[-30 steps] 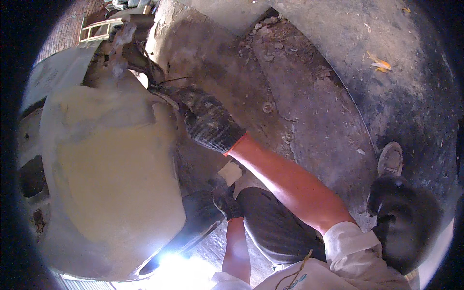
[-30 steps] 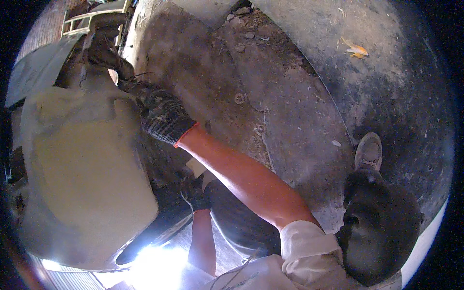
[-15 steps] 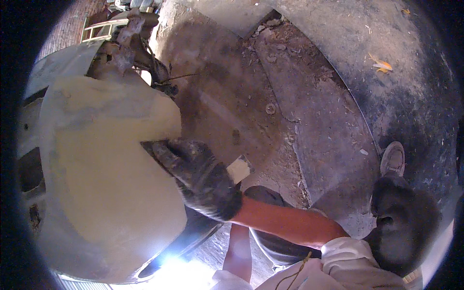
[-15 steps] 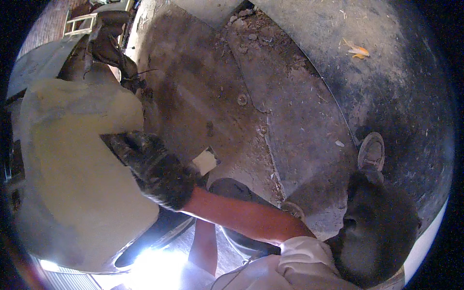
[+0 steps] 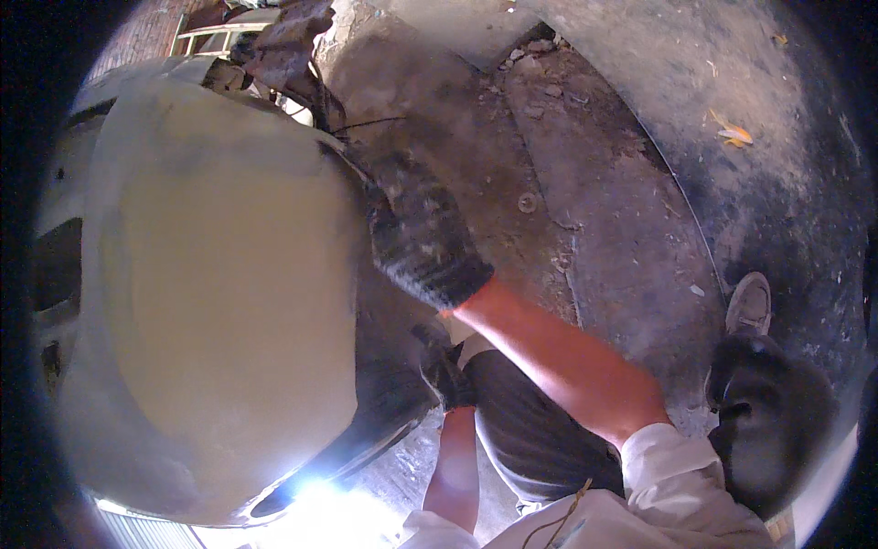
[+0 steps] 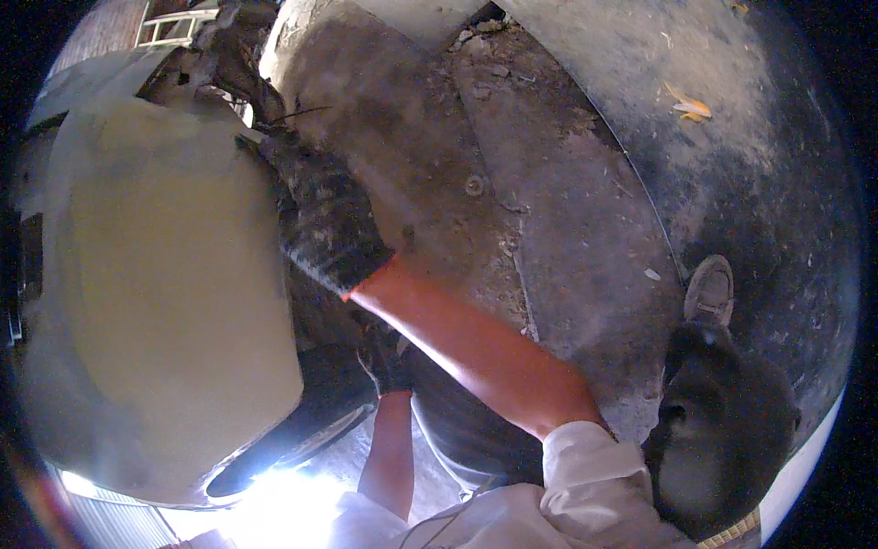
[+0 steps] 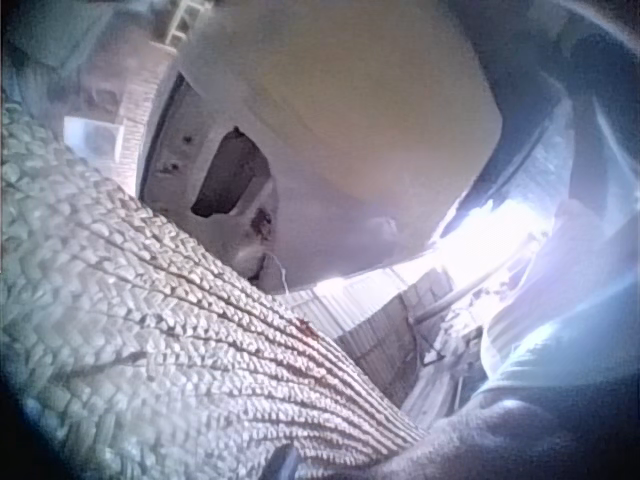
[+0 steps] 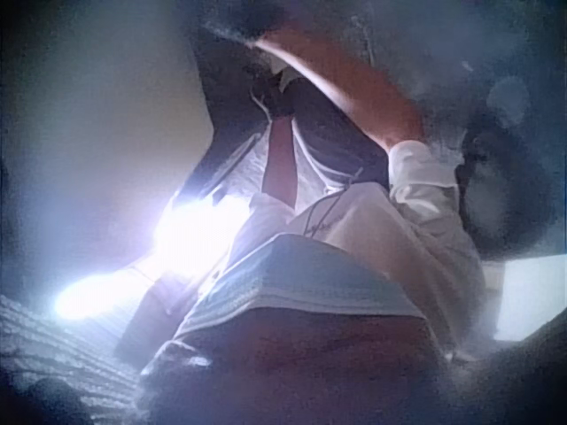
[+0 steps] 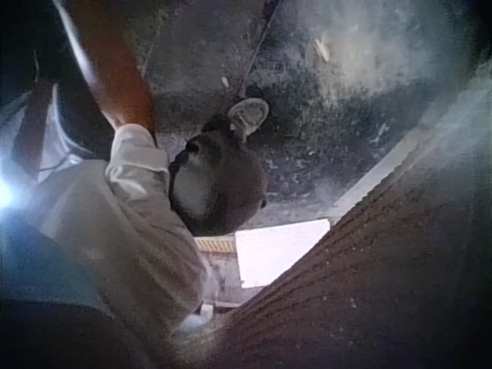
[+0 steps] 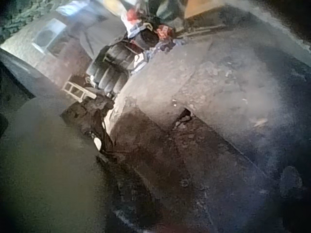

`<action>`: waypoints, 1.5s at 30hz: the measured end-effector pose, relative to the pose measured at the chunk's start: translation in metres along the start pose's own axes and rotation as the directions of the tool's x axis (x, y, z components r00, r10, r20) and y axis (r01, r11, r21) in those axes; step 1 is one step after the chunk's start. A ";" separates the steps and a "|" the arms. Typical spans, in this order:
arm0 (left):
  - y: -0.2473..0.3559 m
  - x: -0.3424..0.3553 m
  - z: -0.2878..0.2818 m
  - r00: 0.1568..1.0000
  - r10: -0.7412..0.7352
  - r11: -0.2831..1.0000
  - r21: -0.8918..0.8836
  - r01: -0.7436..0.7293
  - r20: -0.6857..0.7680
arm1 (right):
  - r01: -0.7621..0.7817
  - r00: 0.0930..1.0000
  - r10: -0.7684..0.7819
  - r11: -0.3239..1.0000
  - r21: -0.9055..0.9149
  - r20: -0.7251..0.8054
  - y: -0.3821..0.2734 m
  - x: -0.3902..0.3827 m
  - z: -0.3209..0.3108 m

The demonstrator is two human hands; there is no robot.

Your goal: The person applies body filler to the front fender of a white car using a putty knife. They spread the filler over a damaged area near the wheel arch and smooth it with repeated strokes.

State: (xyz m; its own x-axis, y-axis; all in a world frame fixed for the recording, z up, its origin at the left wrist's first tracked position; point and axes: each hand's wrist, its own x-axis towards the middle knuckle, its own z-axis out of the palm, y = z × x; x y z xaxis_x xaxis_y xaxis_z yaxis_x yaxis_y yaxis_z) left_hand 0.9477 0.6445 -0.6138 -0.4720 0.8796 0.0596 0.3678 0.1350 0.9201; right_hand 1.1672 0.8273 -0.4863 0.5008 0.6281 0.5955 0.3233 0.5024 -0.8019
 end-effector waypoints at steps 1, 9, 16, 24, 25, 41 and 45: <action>0.000 0.001 -0.002 0.979 0.183 0.947 0.250 -0.201 0.095 | -0.029 0.999 0.029 1.000 0.000 -0.036 -0.012 -0.004 -0.006; -0.016 0.002 0.000 0.998 -0.054 0.998 -0.032 0.055 0.042 | -0.304 0.950 0.312 0.898 0.319 0.026 -0.080 -0.052 0.005; -0.008 -0.006 -0.002 0.995 -0.049 0.998 -0.030 0.051 0.082 | -0.256 0.966 0.247 0.945 0.204 0.071 -0.120 -0.090 0.013; -0.004 0.005 0.042 0.996 -0.019 0.989 -0.147 0.032 0.091 | -0.006 0.923 0.202 0.858 -0.514 0.327 -0.032 -0.116 -0.050; -0.003 0.007 0.046 0.997 0.001 0.983 -0.181 0.013 0.078 | 0.084 0.903 0.203 0.781 -0.619 0.379 -0.009 -0.112 -0.070; 0.104 0.019 0.115 0.875 0.458 0.879 -0.229 -0.419 0.157 | -0.115 0.951 0.122 0.992 -0.042 0.283 0.075 -0.071 -0.134; 0.109 0.030 0.119 0.902 0.314 0.942 -0.215 -0.258 0.296 | -0.013 0.934 0.012 1.000 0.000 0.358 0.075 -0.068 -0.120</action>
State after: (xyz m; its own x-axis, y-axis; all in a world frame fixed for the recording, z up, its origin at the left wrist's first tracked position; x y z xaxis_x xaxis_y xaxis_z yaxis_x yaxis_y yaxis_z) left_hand 1.0693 0.7400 -0.5579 -0.0734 0.9708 0.2284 0.2958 -0.1975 0.9346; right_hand 1.2538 0.7515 -0.5925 0.1837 0.8053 0.5637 0.3165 0.4945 -0.8095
